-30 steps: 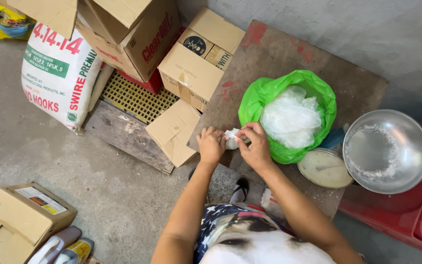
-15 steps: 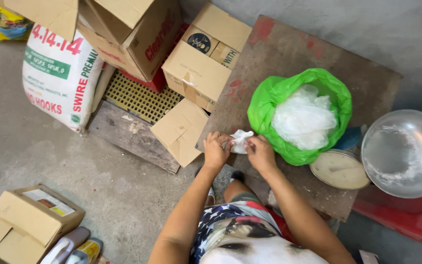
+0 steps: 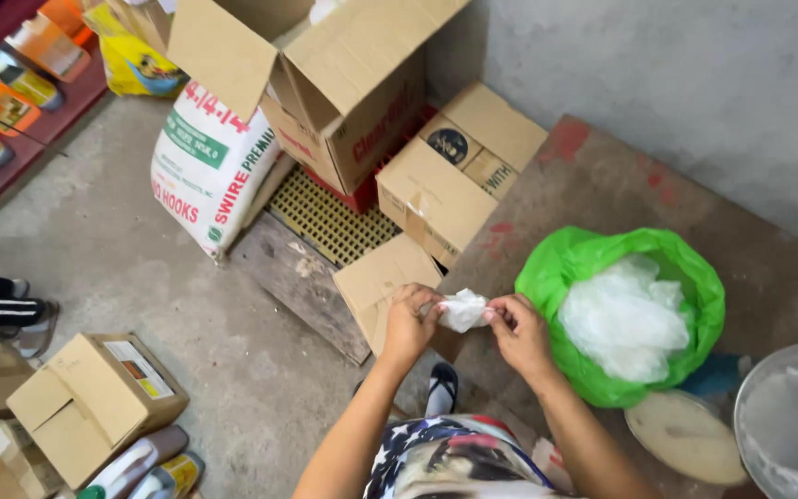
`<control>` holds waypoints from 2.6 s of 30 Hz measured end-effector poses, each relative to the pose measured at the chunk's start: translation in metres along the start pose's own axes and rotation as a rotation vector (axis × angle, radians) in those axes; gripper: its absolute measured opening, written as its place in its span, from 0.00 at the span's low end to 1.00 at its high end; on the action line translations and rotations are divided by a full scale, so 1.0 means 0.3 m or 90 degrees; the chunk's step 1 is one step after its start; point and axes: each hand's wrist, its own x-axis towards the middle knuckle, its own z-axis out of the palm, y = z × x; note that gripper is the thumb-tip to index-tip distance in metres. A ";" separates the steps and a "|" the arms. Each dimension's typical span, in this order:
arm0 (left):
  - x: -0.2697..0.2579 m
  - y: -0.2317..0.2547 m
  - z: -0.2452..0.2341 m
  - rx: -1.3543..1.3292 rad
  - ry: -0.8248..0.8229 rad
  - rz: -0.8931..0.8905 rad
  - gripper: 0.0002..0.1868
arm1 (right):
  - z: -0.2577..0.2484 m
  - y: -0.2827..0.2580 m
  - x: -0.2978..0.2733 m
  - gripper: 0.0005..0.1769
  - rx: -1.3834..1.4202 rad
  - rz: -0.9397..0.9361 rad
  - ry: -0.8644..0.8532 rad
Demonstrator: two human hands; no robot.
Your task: Scooping granular fertilizer from a large sack into small plastic bags using a hand scoop for weighing and packaging.
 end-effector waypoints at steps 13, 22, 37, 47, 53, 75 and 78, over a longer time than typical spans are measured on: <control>0.210 -0.003 -0.456 -0.040 0.060 0.018 0.06 | 0.344 -0.198 0.220 0.04 0.176 -0.047 -0.016; 0.346 -0.128 -1.049 -0.029 0.027 0.054 0.06 | 0.772 -0.576 0.308 0.03 0.306 -0.033 -0.026; 0.734 -0.238 -1.365 -0.043 0.027 0.125 0.06 | 1.016 -0.800 0.594 0.04 0.349 -0.023 -0.032; 1.197 -0.247 -1.359 -0.014 0.040 0.128 0.06 | 0.961 -0.943 1.043 0.04 0.332 -0.028 -0.026; 1.444 -0.280 -1.330 -0.050 0.026 0.109 0.05 | 0.981 -0.941 1.271 0.05 0.339 -0.007 0.017; 2.341 -1.162 -0.832 0.096 -0.270 0.058 0.05 | 1.327 -0.553 2.077 0.08 -0.144 0.266 0.177; 2.367 -1.256 -0.753 0.121 -0.302 0.059 0.04 | 1.379 -0.482 2.141 0.09 -0.162 0.312 0.155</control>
